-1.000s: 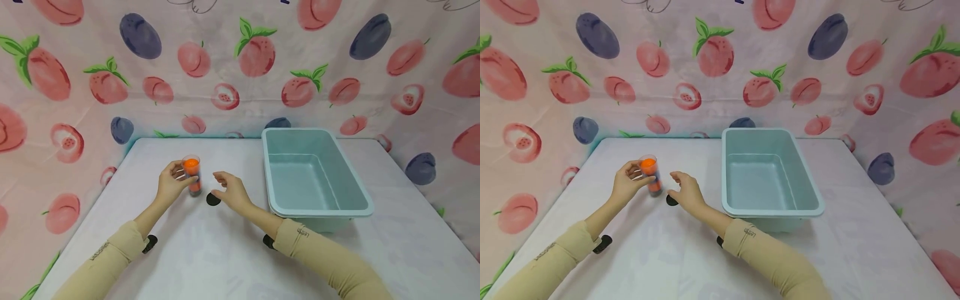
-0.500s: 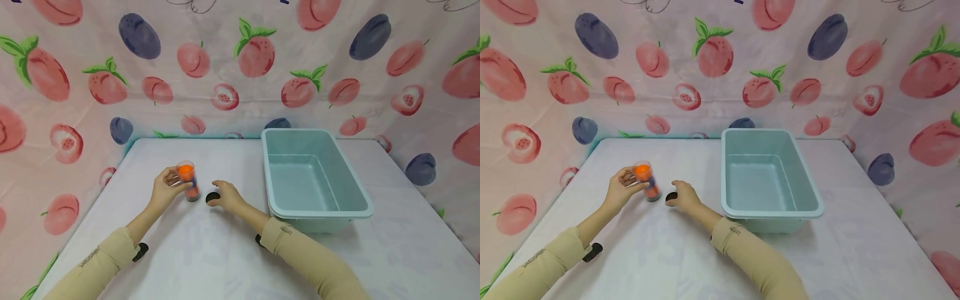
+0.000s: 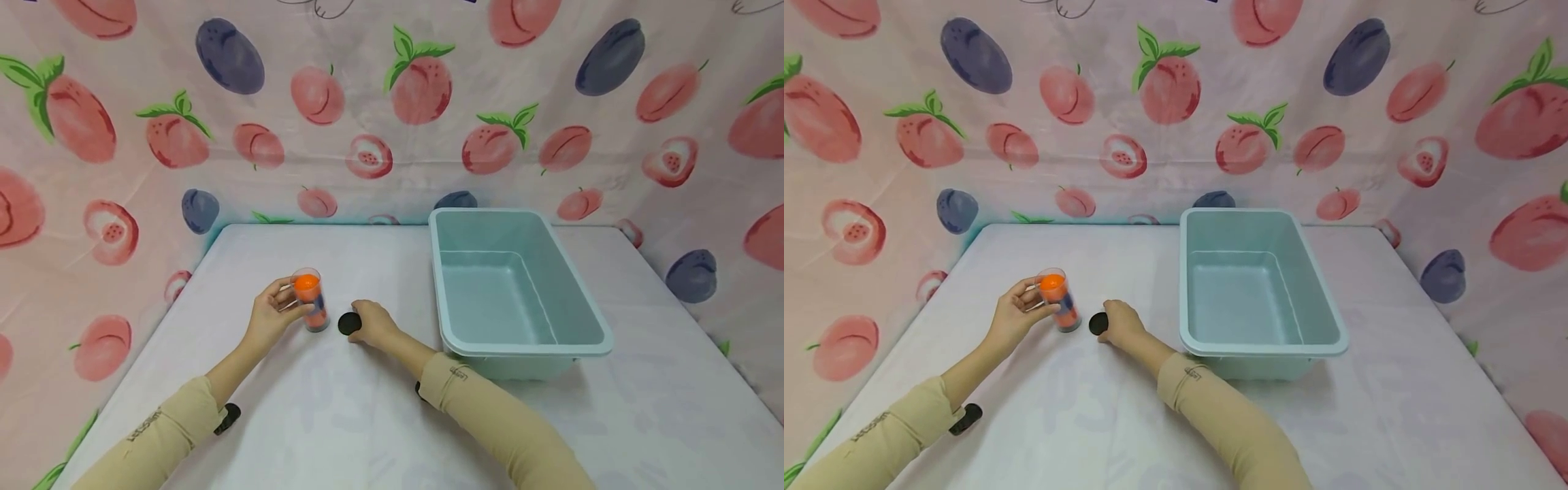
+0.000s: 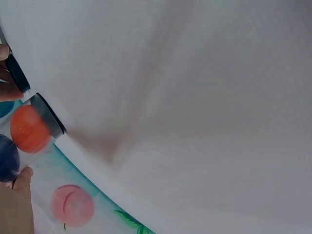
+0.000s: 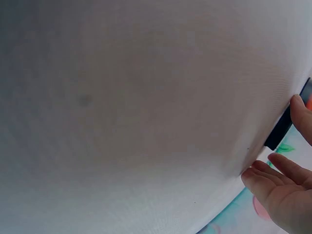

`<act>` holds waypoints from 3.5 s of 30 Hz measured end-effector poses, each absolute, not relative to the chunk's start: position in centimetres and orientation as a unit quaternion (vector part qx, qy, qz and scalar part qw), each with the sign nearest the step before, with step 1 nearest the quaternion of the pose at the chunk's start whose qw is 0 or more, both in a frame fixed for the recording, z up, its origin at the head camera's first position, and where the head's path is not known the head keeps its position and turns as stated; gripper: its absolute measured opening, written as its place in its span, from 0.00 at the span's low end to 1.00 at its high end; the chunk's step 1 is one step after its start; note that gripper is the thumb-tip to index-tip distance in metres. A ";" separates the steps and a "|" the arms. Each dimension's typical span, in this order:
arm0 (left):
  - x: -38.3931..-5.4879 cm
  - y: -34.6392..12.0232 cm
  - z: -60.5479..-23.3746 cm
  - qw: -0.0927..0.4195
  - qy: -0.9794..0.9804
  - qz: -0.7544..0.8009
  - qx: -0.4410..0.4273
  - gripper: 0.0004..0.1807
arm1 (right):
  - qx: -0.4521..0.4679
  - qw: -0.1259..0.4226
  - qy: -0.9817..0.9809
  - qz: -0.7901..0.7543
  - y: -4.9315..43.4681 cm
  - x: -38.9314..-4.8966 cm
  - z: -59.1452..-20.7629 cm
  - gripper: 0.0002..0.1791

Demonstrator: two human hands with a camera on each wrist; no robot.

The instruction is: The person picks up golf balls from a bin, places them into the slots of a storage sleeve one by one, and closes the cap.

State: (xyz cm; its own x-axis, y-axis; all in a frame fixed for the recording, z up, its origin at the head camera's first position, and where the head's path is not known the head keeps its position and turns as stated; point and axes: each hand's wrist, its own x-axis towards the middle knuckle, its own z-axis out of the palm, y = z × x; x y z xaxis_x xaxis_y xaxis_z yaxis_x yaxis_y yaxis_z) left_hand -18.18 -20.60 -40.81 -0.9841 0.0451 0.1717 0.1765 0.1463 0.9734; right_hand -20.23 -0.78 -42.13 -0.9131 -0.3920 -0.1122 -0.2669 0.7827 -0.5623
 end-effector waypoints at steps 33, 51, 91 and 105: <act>-19.1 -21.2 -41.8 0.049 -0.795 -0.599 -0.078 0.27 | -0.169 0.069 0.889 -0.421 0.1 -20.3 -41.0 0.26; -19.0 -21.4 -42.3 0.040 -0.783 -0.617 -0.068 0.27 | -0.122 0.065 0.794 -0.592 -0.4 -20.4 -40.3 0.28; -19.0 -21.8 -42.0 0.019 -0.780 -0.624 -0.051 0.33 | -0.254 -0.012 0.656 -0.711 -3.5 -20.4 -36.3 0.26; -19.1 -21.8 -42.2 0.023 -0.766 -0.639 -0.061 0.32 | -0.309 -0.050 0.780 -0.542 -4.3 -21.5 -35.2 0.28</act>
State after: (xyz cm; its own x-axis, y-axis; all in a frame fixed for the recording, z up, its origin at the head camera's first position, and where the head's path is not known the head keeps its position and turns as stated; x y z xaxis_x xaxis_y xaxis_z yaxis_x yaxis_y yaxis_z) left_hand -19.13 -21.78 -42.23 -0.9914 0.0643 0.1143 0.1240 0.1754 0.9767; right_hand -21.47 -4.32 -35.23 -0.8041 -0.4283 0.4123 -0.5358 0.2215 -0.8148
